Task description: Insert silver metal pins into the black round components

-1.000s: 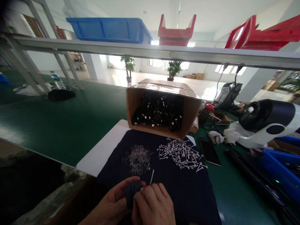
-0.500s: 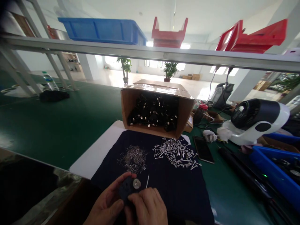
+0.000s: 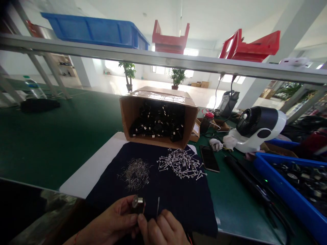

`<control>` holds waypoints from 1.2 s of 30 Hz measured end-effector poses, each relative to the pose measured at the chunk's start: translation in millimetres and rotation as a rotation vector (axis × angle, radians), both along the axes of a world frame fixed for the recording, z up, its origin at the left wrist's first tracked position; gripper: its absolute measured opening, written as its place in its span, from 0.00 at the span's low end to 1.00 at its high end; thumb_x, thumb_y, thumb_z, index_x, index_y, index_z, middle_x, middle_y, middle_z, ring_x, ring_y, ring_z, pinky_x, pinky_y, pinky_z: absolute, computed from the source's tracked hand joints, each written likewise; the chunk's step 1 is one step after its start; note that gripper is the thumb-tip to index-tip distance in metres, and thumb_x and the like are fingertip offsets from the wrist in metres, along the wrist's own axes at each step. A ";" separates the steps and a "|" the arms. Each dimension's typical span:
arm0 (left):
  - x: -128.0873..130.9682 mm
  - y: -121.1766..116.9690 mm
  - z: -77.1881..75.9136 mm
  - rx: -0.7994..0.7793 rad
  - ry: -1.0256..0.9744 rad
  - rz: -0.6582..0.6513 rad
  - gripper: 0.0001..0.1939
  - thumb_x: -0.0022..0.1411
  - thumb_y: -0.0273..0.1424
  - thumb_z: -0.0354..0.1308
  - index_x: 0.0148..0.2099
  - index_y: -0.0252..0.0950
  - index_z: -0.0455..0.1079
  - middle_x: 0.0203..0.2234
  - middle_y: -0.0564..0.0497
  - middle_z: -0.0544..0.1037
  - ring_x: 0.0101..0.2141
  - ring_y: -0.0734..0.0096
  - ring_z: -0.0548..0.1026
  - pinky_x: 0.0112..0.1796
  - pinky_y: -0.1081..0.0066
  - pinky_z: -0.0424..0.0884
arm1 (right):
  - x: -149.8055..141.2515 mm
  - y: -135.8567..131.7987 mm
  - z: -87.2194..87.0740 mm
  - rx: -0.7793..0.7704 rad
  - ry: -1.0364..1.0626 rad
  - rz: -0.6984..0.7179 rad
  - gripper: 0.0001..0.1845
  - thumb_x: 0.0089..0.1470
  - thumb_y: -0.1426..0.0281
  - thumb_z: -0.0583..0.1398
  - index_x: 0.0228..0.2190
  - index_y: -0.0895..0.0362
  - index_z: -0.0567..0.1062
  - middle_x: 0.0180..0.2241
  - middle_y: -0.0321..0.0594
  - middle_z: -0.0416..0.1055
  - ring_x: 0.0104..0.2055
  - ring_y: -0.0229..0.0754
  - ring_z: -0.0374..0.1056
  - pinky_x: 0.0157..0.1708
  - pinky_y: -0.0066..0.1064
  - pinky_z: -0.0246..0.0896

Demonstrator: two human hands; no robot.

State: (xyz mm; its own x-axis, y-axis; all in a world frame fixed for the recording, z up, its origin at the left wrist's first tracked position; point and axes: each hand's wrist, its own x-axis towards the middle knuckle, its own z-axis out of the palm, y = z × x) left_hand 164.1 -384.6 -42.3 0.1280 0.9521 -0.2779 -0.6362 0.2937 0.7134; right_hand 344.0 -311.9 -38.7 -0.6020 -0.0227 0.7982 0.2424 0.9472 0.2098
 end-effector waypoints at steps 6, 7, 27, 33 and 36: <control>1.3 4.1 -3.2 0.085 0.135 0.091 0.15 0.52 0.33 0.72 0.38 0.33 0.72 0.26 0.51 0.76 0.29 0.74 0.73 0.31 0.73 0.69 | -4.9 78.8 -11.0 -0.308 -0.191 -0.268 0.09 0.67 0.75 0.57 0.43 0.59 0.77 0.31 0.39 0.69 0.31 0.42 0.64 0.32 0.36 0.57; 1.2 4.7 -4.7 0.090 0.160 0.106 0.15 0.53 0.33 0.72 0.38 0.33 0.71 0.26 0.51 0.76 0.29 0.73 0.73 0.31 0.73 0.69 | -8.1 95.4 -14.7 -0.306 -0.209 -0.299 0.07 0.65 0.76 0.58 0.39 0.59 0.78 0.31 0.40 0.69 0.32 0.44 0.64 0.32 0.37 0.56; -0.8 28.3 -7.1 0.103 -0.084 0.249 0.13 0.51 0.26 0.71 0.39 0.32 0.76 0.30 0.52 0.76 0.28 0.76 0.73 0.30 0.73 0.65 | -17.3 107.6 -1.0 -0.392 -0.393 -0.109 0.11 0.54 0.86 0.59 0.31 0.58 0.74 0.30 0.38 0.68 0.33 0.42 0.64 0.33 0.33 0.58; -1.9 24.5 -4.8 0.092 -0.147 0.224 0.13 0.48 0.25 0.72 0.38 0.33 0.76 0.30 0.52 0.76 0.26 0.76 0.72 0.29 0.73 0.63 | -11.9 46.2 4.0 -0.557 -0.198 0.006 0.10 0.59 0.83 0.56 0.34 0.57 0.73 0.31 0.38 0.67 0.32 0.42 0.61 0.32 0.34 0.54; 0.2 22.6 -6.8 0.089 -0.148 0.206 0.13 0.48 0.26 0.72 0.38 0.32 0.76 0.30 0.52 0.75 0.27 0.75 0.73 0.28 0.72 0.64 | -12.7 36.9 2.0 -0.584 -0.163 -0.002 0.09 0.60 0.82 0.56 0.33 0.56 0.72 0.31 0.38 0.67 0.32 0.43 0.60 0.32 0.35 0.53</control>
State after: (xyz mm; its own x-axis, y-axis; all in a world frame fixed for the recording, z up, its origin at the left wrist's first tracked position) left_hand 164.2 -362.0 -49.0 -0.0377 0.9821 -0.1846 -0.7752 0.0878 0.6256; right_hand 331.3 -275.1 -36.7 -0.7173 0.3925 0.5757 0.2532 0.9166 -0.3095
